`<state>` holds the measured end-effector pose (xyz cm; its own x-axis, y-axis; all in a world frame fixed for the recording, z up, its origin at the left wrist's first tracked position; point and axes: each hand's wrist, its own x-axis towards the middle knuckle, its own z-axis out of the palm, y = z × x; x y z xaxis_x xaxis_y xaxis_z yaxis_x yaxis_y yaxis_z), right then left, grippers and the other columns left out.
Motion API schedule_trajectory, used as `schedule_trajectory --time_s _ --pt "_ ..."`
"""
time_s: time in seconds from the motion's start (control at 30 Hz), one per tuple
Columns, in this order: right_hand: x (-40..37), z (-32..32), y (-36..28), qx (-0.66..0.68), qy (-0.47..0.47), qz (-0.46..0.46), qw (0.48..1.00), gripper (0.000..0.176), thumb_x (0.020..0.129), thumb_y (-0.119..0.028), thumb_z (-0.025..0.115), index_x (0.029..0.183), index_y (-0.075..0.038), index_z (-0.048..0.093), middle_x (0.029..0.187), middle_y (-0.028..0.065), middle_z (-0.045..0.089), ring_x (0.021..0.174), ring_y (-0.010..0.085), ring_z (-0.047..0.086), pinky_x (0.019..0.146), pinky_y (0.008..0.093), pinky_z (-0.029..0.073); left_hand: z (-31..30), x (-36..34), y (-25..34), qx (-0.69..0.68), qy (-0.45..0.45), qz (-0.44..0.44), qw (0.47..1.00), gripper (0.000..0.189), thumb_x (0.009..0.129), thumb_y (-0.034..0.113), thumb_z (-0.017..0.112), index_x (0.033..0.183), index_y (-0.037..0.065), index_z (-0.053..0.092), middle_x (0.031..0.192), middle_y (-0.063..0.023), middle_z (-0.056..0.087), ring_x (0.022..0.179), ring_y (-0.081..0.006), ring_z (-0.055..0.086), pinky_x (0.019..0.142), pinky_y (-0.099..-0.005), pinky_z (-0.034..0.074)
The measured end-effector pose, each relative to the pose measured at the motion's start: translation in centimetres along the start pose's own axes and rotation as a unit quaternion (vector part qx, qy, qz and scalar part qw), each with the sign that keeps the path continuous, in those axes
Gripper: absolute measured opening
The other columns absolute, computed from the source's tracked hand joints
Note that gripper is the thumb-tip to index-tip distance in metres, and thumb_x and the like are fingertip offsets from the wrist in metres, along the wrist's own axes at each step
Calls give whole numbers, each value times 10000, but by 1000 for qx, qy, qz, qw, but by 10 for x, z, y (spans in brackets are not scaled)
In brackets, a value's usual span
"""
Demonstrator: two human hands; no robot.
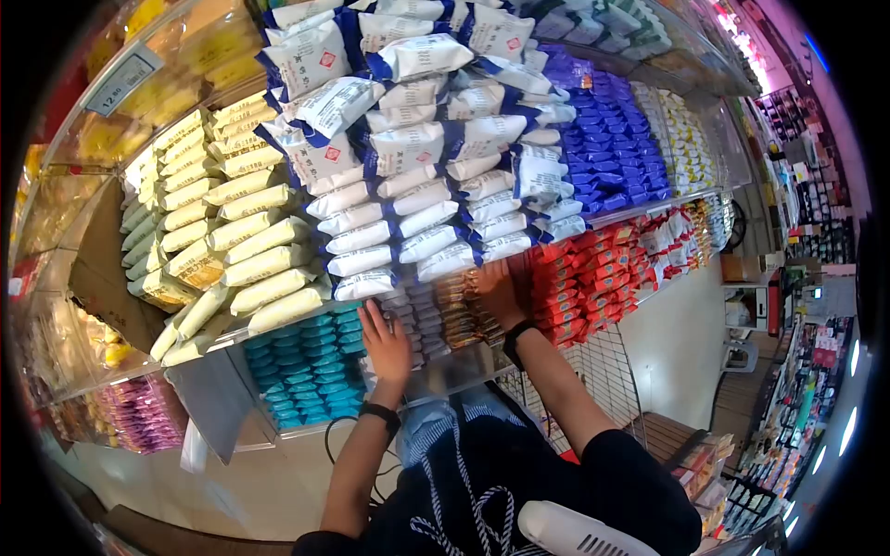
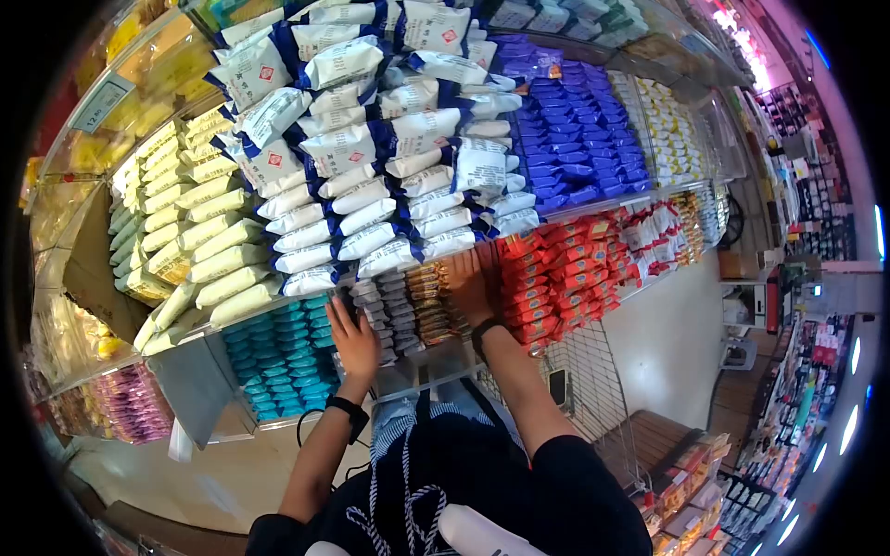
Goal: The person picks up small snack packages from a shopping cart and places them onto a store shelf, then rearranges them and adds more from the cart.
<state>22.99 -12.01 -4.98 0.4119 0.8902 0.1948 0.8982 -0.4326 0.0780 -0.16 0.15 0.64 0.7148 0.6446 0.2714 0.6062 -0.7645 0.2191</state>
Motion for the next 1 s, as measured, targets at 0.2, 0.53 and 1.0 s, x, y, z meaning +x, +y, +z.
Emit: schedule_trajectory --time_s 0.2,0.53,1.0 --pt "-23 -15 -10 -124 -62 26 990 429 834 -126 422 1220 58 400 1288 211 396 1237 310 346 1001 389 298 3 -1 1 -15 -14 0 1000 275 712 46 548 973 -35 522 1366 -310 173 1245 -501 204 908 -529 369" --pt "-44 4 -33 7 -18 156 988 443 836 -115 366 1259 13 396 1381 151 311 1289 274 263 1042 378 214 -7 -1 16 37 -44 12 998 291 710 91 585 972 8 490 1393 -285 144 1272 -459 179 1041 -476 239" --pt "-313 -24 68 367 235 718 543 130 760 -88 595 876 -32 573 725 115 578 683 260 576 641 343 464 8 -4 21 243 -73 65 965 296 739 174 605 1003 46 569 1416 -236 88 1201 -455 265 894 -535 343"
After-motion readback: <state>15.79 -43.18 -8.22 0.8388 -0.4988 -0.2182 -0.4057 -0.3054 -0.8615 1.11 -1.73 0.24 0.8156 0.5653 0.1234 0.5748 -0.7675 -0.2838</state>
